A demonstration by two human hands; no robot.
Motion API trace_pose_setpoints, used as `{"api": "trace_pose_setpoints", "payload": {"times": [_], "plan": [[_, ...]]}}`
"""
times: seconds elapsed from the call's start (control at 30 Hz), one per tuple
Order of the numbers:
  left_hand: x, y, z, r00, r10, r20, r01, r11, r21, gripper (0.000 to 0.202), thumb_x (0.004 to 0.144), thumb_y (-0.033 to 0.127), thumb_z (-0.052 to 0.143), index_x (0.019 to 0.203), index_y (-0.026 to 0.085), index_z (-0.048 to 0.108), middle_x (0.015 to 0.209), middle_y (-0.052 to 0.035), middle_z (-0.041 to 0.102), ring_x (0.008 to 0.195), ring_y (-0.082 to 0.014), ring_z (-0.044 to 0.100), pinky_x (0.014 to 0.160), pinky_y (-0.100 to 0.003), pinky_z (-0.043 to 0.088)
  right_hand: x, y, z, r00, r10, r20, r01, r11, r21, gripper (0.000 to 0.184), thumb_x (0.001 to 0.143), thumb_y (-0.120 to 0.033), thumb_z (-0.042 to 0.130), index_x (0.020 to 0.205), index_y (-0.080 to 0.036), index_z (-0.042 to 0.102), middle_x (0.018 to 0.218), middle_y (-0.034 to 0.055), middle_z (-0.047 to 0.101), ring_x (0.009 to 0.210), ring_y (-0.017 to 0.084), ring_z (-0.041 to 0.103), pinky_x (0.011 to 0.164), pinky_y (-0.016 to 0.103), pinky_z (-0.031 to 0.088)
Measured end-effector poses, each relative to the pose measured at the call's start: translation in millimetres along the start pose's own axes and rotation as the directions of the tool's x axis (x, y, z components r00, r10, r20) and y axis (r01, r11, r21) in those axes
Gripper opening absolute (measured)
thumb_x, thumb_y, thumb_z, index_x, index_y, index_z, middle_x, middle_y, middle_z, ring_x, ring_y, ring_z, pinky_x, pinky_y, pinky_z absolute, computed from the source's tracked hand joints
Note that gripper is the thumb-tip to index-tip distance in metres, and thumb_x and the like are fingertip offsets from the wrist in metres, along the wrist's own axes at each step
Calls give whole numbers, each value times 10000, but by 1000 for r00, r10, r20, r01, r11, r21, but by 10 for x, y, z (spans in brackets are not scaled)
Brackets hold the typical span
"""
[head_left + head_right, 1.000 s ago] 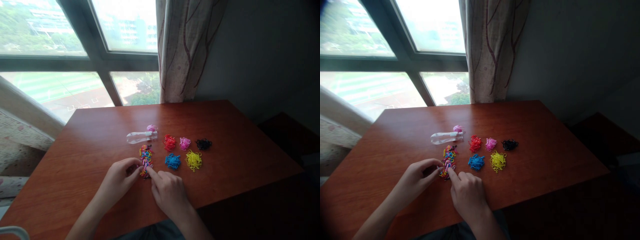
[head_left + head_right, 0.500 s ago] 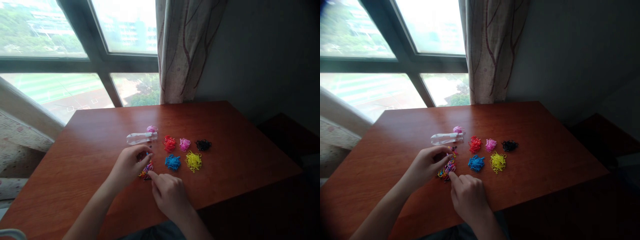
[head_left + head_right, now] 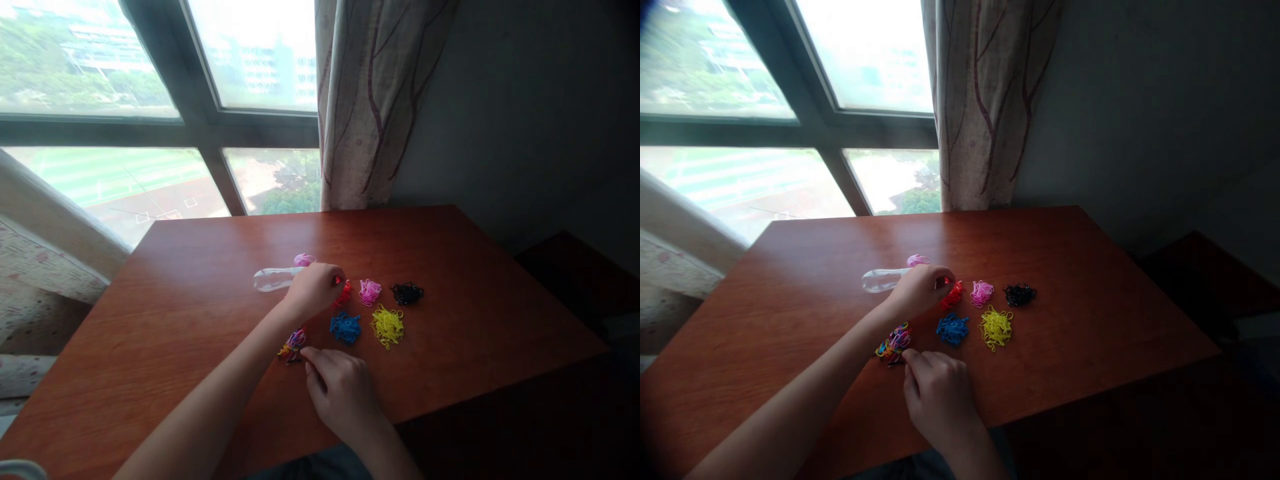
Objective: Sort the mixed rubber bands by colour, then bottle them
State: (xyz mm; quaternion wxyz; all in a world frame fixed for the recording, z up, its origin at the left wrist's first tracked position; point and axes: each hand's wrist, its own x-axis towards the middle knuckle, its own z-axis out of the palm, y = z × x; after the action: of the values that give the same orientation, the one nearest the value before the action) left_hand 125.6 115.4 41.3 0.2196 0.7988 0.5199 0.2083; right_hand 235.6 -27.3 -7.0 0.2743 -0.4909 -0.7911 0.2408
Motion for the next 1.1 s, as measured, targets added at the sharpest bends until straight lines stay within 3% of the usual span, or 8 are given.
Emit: {"api": "trace_pose_setpoints", "payload": {"times": [0.17, 0.33, 0.5, 0.77, 1.1], "plan": [[-263, -100, -192, 999, -23, -37, 21, 999, -46, 186, 824, 233, 580, 862, 179, 754, 678, -18, 689, 576, -126, 552, 540, -222, 369, 3, -2, -5, 1000, 4, -20, -4, 1000, 18, 265, 949, -166, 460, 1110, -228, 661, 913, 27, 729, 816, 165, 680, 751, 238, 450], [-713, -226, -344, 997, -47, -67, 39, 993, -115, 190, 844, 241, 567, 863, 162, 738, 696, -13, 682, 595, -114, 545, 555, -204, 393, 9, -5, -5, 1000, 20, -23, -20, 1000, 23, 256, 950, -161, 456, 1088, -233, 659, 898, 26, 726, 815, 170, 677, 742, 241, 433], [-1159, -312, -383, 982, -155, -110, 129, 968, -215, 199, 854, 281, 572, 880, 161, 728, 620, 13, 631, 555, -105, 505, 521, -192, 387, 8, -13, -4, 999, 33, 9, -33, 999, -11, 192, 952, -169, 492, 1027, -240, 654, 863, 12, 720, 797, 166, 670, 714, 237, 414], [-1628, -361, -199, 964, -176, -199, 132, 968, -214, 156, 878, 248, 564, 873, 194, 710, 777, -18, 727, 654, -140, 647, 616, -212, 490, 39, -46, 3, 997, 71, 36, -68, 996, -63, 127, 903, -147, 585, 941, -253, 644, 822, -19, 711, 743, 158, 656, 667, 239, 381], [-1760, -410, 35, 970, -112, -214, 102, 993, -58, 157, 914, 236, 546, 976, 250, 689, 962, -17, 731, 841, -168, 704, 736, -235, 524, 51, -63, 30, 998, 63, 30, -60, 994, -89, 125, 920, -160, 577, 918, -259, 654, 818, -11, 708, 768, 167, 654, 676, 237, 381]]}}
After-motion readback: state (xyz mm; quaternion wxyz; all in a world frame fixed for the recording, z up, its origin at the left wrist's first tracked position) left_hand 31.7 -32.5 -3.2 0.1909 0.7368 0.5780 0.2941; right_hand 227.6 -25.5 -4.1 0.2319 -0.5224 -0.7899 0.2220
